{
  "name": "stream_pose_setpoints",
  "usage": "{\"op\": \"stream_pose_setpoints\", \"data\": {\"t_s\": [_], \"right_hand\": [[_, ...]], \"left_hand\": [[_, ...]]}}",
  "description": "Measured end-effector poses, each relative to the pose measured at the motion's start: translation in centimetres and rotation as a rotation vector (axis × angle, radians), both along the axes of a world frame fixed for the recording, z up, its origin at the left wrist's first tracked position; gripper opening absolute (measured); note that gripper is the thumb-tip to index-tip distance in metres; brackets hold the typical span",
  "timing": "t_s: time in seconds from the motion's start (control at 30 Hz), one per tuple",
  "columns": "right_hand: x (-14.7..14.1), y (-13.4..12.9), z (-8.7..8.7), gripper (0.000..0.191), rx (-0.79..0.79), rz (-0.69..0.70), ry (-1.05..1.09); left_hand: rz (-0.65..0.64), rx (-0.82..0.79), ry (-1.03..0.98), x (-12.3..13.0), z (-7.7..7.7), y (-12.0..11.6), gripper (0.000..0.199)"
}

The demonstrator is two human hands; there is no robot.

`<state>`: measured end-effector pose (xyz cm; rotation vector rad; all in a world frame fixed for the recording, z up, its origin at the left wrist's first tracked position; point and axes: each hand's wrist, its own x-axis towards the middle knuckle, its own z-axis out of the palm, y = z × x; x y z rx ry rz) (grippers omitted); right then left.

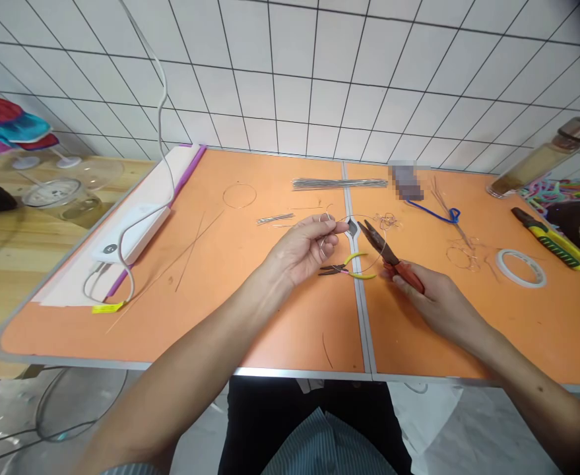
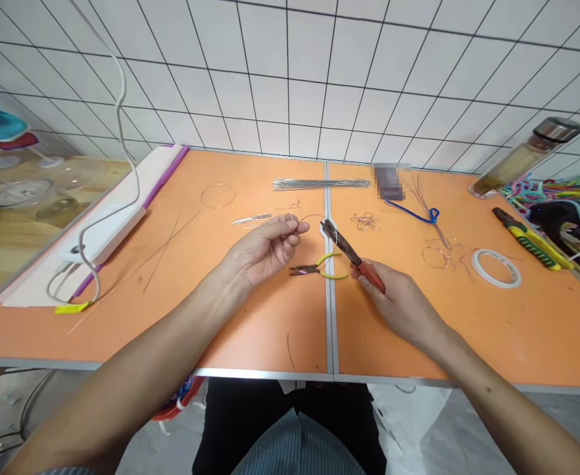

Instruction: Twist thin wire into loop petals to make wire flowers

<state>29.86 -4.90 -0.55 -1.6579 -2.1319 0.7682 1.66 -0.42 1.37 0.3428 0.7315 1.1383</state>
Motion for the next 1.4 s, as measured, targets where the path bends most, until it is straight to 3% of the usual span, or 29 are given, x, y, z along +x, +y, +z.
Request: {"op": "stream_pose_setpoints", "data": {"t_s": [0.13,0.23,0.33,0.47,0.6,0.7,0.77,0.83,0.93,1.0,1.07,1.17,1.3,1.4], "right_hand": [[-0.4,0.9,-0.3,0.038,0.197,0.059,-0.221],[2.3,0.8,-0.9,0.047,0.336,0.020,-0.414],[7.1,-0.4,-1.5,0.044,0.288,-0.134,-0.512],[13.3,-2.8,-1.9,0.054,0.201,-0.308,-0.693],[15.6,-3.9,-1.7,0.056,0.192,-0.322,-0.790],[13.5,-3.5,-0.9,0.054,0.335,-0.226,-0.807],[10.1,-2.7,-0.3,0.050,0.486,-0.161,-0.645],[5.8,-1.4,0.0,0.047,0.497,-0.007,-0.451],[-0.4,1.4,-0.4,0.046,0.397,0.296,-0.346],[-3.0,3.3,-0.9,0.053,0.383,0.401,-0.352],[-4.1,4.8,-1.4,0.048,0.357,0.472,-0.356],[-4.2,5.6,-1.7,0.030,0.333,0.485,-0.321],[-4.4,4.9,-1.3,0.023,0.177,0.297,-0.291],[-5.3,4.0,-1.1,0.022,0.127,0.263,-0.308]], "left_hand": [[0.036,-0.014,-0.006,-0.4,0.4,0.2,0.023],[0.071,0.012,-0.004,-0.7,0.6,0.4,0.024],[0.118,-0.028,0.020,-0.8,0.8,0.5,0.022],[0.096,-0.035,0.034,-0.5,0.6,0.3,0.016],[0.082,-0.038,0.031,-0.2,0.4,0.1,0.018],[0.082,-0.038,0.036,-0.2,0.6,0.1,0.019],[0.080,-0.038,0.037,-0.2,0.7,0.1,0.019],[0.080,-0.036,0.034,-0.3,0.7,0.1,0.020],[0.084,-0.023,0.028,-0.5,0.5,0.3,0.020],[0.081,0.005,0.022,-0.7,0.2,0.4,0.019],[0.084,0.025,0.032,-0.9,0.1,0.6,0.017],[0.091,0.051,0.056,-1.0,0.2,0.6,0.016],[0.097,0.089,0.069,-1.0,0.5,0.5,0.014],[0.106,0.104,0.074,-1.0,0.5,0.3,0.013]]}}
